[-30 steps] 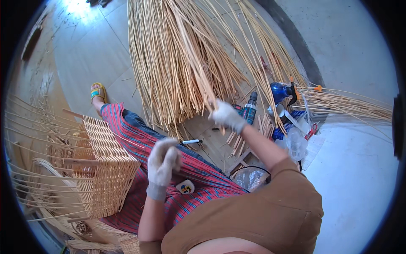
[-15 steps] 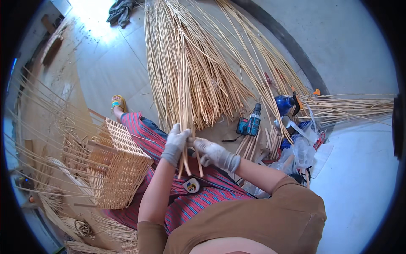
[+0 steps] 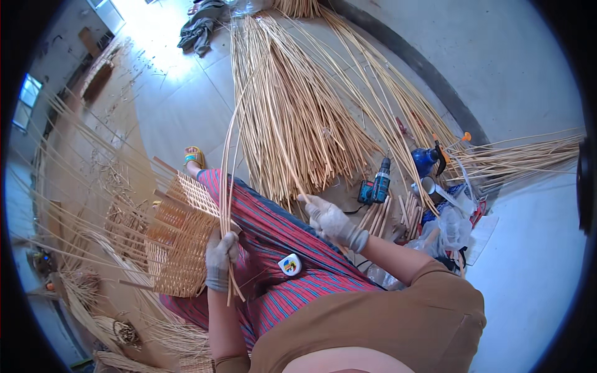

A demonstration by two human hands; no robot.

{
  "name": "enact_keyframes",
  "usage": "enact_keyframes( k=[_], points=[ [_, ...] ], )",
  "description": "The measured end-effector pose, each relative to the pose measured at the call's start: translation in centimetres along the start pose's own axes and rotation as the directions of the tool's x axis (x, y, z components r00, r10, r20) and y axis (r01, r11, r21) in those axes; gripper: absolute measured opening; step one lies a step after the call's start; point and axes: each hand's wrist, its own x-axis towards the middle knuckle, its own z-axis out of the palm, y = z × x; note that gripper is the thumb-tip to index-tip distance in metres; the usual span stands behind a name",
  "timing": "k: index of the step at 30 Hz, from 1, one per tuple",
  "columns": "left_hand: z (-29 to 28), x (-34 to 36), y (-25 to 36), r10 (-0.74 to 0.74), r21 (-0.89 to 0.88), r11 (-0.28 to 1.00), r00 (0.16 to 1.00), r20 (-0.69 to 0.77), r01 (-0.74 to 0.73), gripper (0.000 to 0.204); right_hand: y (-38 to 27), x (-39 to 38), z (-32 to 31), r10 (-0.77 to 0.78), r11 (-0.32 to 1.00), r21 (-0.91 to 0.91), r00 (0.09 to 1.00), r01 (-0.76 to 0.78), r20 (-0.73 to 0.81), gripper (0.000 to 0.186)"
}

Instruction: Weaving a rectangular wicker basket using long reeds.

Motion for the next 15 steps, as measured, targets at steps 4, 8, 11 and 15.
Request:
enact_keyframes(
  k=[4,8,11,15],
  points=[
    [-0.2,-1.0,-1.0,-0.040,0.088,0.995,0.998,-0.045,0.044,0.013,-2.1,-3.6,4.5,-0.064,0.996,-0.046,0.988,0.071,0.138,0.043],
    [-0.5,-0.9,-2.1,-0.046,0.019,0.999,0.999,-0.009,0.046,0.011,-3.9,-7.9,7.0,-0.172,0.963,-0.130,0.912,0.235,0.372,0.043],
    [-1.5,0.1,-4.3,-0.021,-0.044,0.999,1.000,0.016,0.022,0.009,-6.1,-10.7,7.4,-0.186,0.869,-0.254,0.755,0.425,0.629,0.051],
    [-0.4,-0.5,-3.9,-0.101,-0.129,0.985,0.990,0.097,0.113,0.013,-7.6,-12.9,7.2,-0.284,0.799,-0.175,0.618,0.576,0.733,0.048]
  ],
)
